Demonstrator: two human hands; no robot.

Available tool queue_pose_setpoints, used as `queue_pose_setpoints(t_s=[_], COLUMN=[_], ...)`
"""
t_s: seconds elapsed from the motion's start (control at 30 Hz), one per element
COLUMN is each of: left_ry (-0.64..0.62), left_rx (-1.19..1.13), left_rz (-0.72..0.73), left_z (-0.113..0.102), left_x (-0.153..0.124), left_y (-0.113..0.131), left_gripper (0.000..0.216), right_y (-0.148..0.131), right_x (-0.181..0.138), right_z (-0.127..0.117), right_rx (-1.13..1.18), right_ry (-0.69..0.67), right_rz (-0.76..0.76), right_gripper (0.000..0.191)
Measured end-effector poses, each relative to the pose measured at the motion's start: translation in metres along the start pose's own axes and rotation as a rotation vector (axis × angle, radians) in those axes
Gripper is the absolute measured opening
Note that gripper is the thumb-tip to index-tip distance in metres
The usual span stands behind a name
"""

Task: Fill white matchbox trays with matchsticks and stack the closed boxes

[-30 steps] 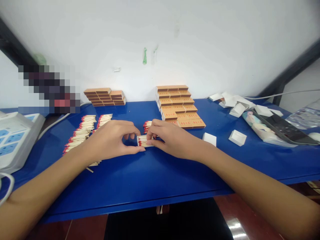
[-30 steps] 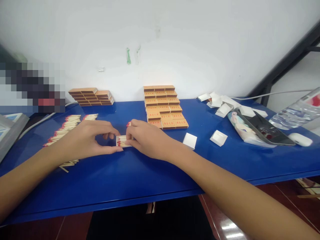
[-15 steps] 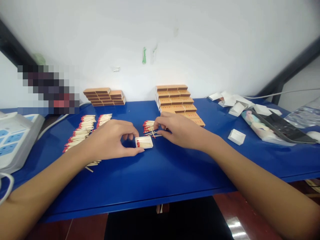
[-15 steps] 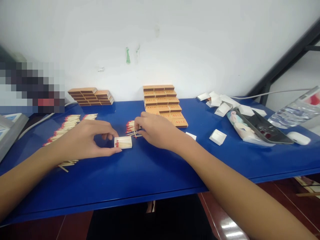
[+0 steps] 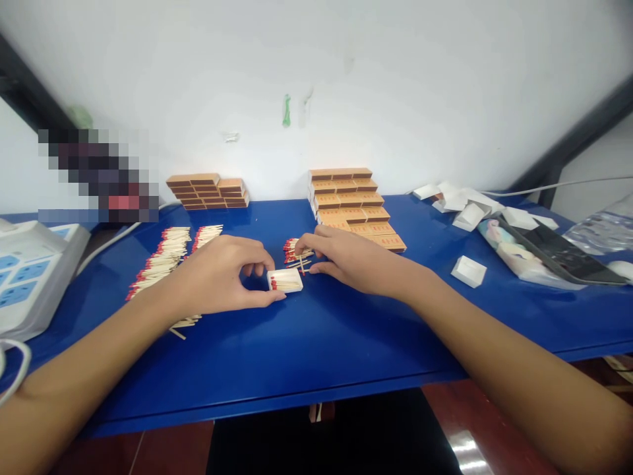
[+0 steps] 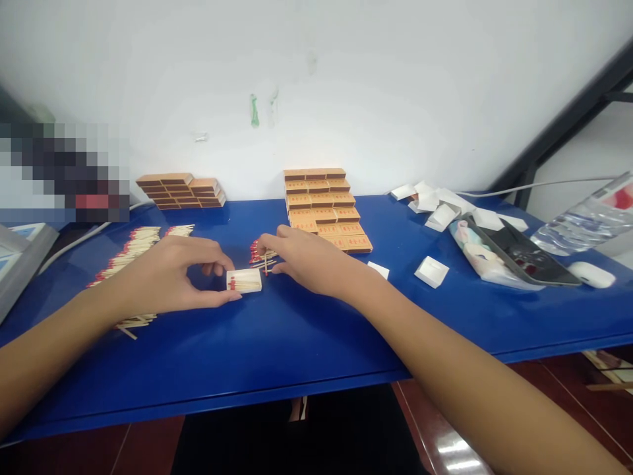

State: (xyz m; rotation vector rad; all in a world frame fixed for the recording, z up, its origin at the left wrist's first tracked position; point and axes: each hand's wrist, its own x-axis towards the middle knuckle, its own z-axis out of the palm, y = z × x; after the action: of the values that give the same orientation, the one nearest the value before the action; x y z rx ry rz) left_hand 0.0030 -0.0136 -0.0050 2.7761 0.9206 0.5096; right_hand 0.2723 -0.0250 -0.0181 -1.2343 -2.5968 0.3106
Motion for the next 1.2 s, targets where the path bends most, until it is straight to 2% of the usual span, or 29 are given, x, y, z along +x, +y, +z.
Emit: queue_pose_setpoints(t_s=[0.07, 0.2, 0.5, 0.6, 0.73, 0.93, 1.1, 1.2], left_ry=[0.004, -0.002, -0.005, 0.003, 0.017, 0.021, -0.011, -0.020], left_rx=[0.002, -0.002, 0.005, 0.013, 0.018, -0.012, -0.008, -0.005], left_rz=[-0.004, -0.003, -0.011, -0.013, 0.002, 0.022, -0.003, -0.018], left_z=[0.000, -0.001, -0.001, -0.001, 0.001, 0.003, 0.001, -0.002], left_x=[0.000, 0.000, 0.000, 0.000, 0.000, 0.000, 0.000, -0.001], left_y=[0.000, 0.000, 0.000, -0.001, 0.000, 0.001, -0.002, -0.002], left_gripper=[0.029, 0.029, 0.029, 0.029, 0.029, 0.033, 0.033, 0.033], right_y=[0.001, -0.002, -0.002, -0.003, -0.013, -0.024, -0.014, -0.009], right_x=[0.001, 0.003, 0.004, 0.002, 0.000, 0.001, 0.003, 0.004], right_z=[0.001, -0.001, 0.002, -0.002, -0.002, 0.011, 0.007, 0.005], right_rx=[0.008, -0.020, -0.011, 0.011, 0.138, 0.195, 0.109, 0.057], right_ry=[-0.013, -0.047, -0.062, -0.002, 0.097, 0.068, 0.117, 0.057], right_rz=[-0.011, 0.026, 0.075, 0.069, 0.007, -0.074, -0.015, 0.021], right_gripper=[0.023, 0.007, 0.012, 0.015, 0.016, 0.008, 0.013, 0.014])
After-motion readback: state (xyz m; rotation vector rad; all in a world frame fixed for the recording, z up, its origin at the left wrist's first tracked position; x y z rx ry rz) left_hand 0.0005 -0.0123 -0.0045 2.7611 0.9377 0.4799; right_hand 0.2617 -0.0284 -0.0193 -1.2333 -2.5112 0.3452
